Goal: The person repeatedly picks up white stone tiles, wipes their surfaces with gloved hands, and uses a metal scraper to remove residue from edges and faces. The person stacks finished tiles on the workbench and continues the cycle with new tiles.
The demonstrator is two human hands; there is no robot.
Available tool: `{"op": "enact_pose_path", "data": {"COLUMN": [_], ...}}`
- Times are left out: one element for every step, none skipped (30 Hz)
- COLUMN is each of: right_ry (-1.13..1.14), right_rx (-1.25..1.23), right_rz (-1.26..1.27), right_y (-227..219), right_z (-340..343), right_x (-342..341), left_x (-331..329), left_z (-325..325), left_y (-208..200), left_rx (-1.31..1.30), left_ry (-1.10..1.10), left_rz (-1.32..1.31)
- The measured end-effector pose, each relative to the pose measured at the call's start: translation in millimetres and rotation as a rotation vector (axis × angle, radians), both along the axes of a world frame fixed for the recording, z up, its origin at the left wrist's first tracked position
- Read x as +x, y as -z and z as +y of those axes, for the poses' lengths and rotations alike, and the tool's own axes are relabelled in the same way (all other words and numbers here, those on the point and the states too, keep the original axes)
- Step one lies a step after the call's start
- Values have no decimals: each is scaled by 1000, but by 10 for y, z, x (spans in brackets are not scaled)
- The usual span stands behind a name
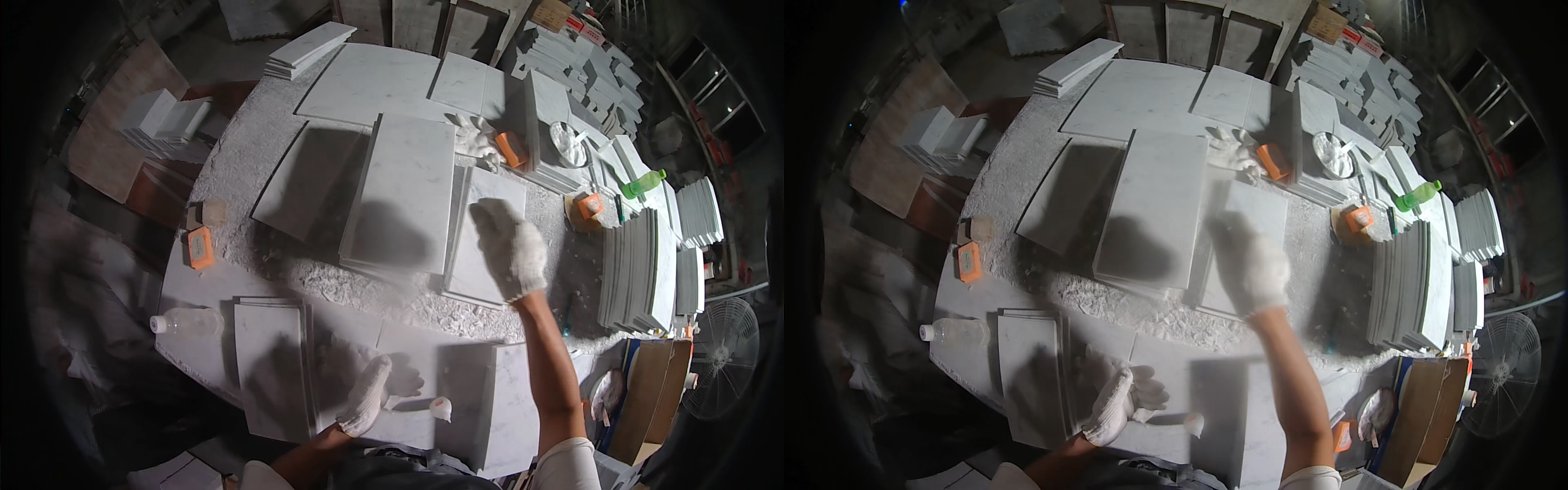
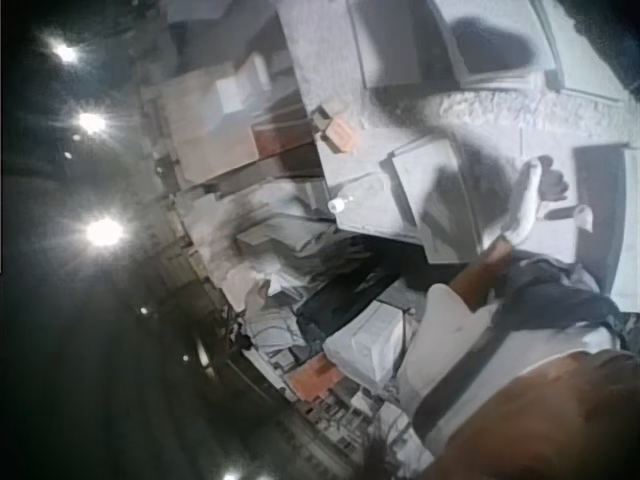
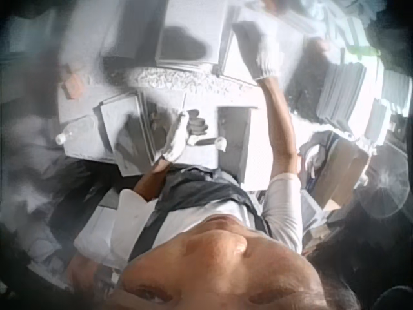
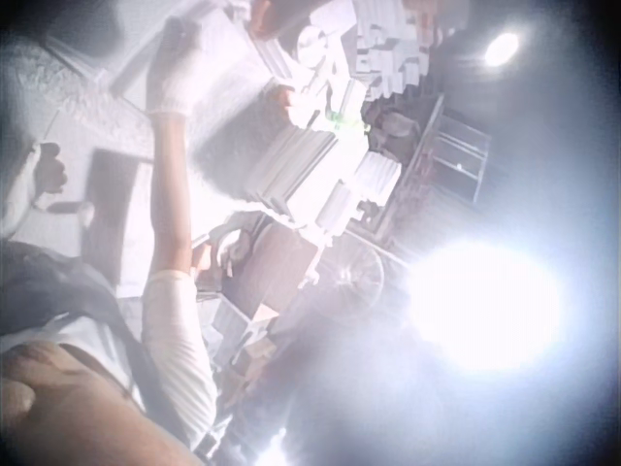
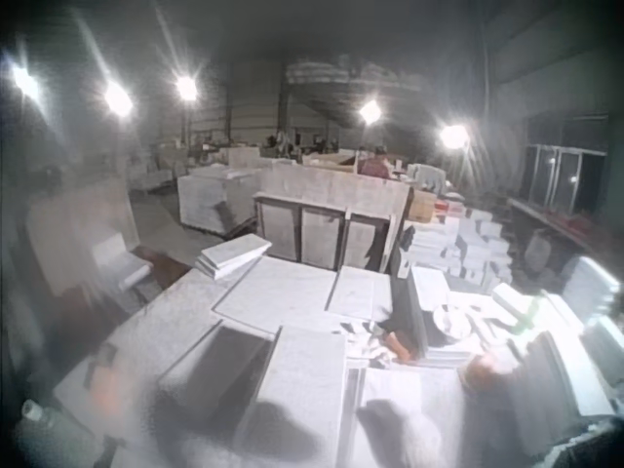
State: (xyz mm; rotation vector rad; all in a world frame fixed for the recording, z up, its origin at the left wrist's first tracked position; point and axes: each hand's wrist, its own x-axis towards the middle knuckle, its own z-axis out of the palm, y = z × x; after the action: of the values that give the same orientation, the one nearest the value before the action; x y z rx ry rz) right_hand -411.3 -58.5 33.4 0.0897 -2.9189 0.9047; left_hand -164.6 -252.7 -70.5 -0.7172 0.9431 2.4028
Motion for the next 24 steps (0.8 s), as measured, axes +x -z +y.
{"op": "enact_pose_path", "data": {"right_ry": [12,-5,-57,-87,-91,-96,-127,-104,-101,-130,-143,-110,-68,-68,-64,-49,-44,-45,-24,-36,-14,-16,4,-31], "right_rx": [-38,1,41,5,102,198,274,291,365,397,373,377,391,368,369,338,443,443,417,444,439,361,268,263], "right_rz": [-22,73,239,314,361,281,250,120,-35,-79,-123,-114,-118,-146,-150,-159,27,-21,-28,-18,18,-71,-105,-52], "right_y": [-73,-90,-71,0,109,225,357,512,655,789,835,920,975,1014,1043,1046,1064,1040,1004,980,946,884,852,839], "right_z": [136,268,420,563,706,880,1047,1183,1299,1379,1520,1589,1648,1694,1735,1767,1765,1768,1770,1757,1729,1716,1703,1682], "right_x": [57,178,353,550,756,1003,1279,1572,1915,2270,2683,3019,3360,3653,3879,4081,4215,4344,4424,4443,4453,4474,4439,4378], "left_x": [49,87,124,152,178,240,292,289,326,349,396,392,399,435,487,514,550,603,655,720,812,872,922,959], "left_z": [3,1,-4,-2,3,33,77,98,137,179,226,274,315,396,474,527,590,630,668,720,768,776,779,827], "left_y": [-22,-38,-56,-73,-97,-148,-208,-259,-345,-435,-534,-606,-671,-726,-768,-779,-773,-763,-746,-733,-735,-738,-749,-751], "left_rx": [19,-81,-140,-194,-166,-132,-96,-150,-144,-182,-241,-284,-202,-173,-102,-125,-75,-100,-63,-16,86,6,10,-51], "left_ry": [-15,14,32,45,56,64,73,184,176,196,226,295,307,311,284,322,321,396,424,379,331,402,446,430], "left_rz": [72,55,94,139,177,215,250,156,141,201,243,202,225,260,301,270,280,272,297,368,459,412,425,224]}}
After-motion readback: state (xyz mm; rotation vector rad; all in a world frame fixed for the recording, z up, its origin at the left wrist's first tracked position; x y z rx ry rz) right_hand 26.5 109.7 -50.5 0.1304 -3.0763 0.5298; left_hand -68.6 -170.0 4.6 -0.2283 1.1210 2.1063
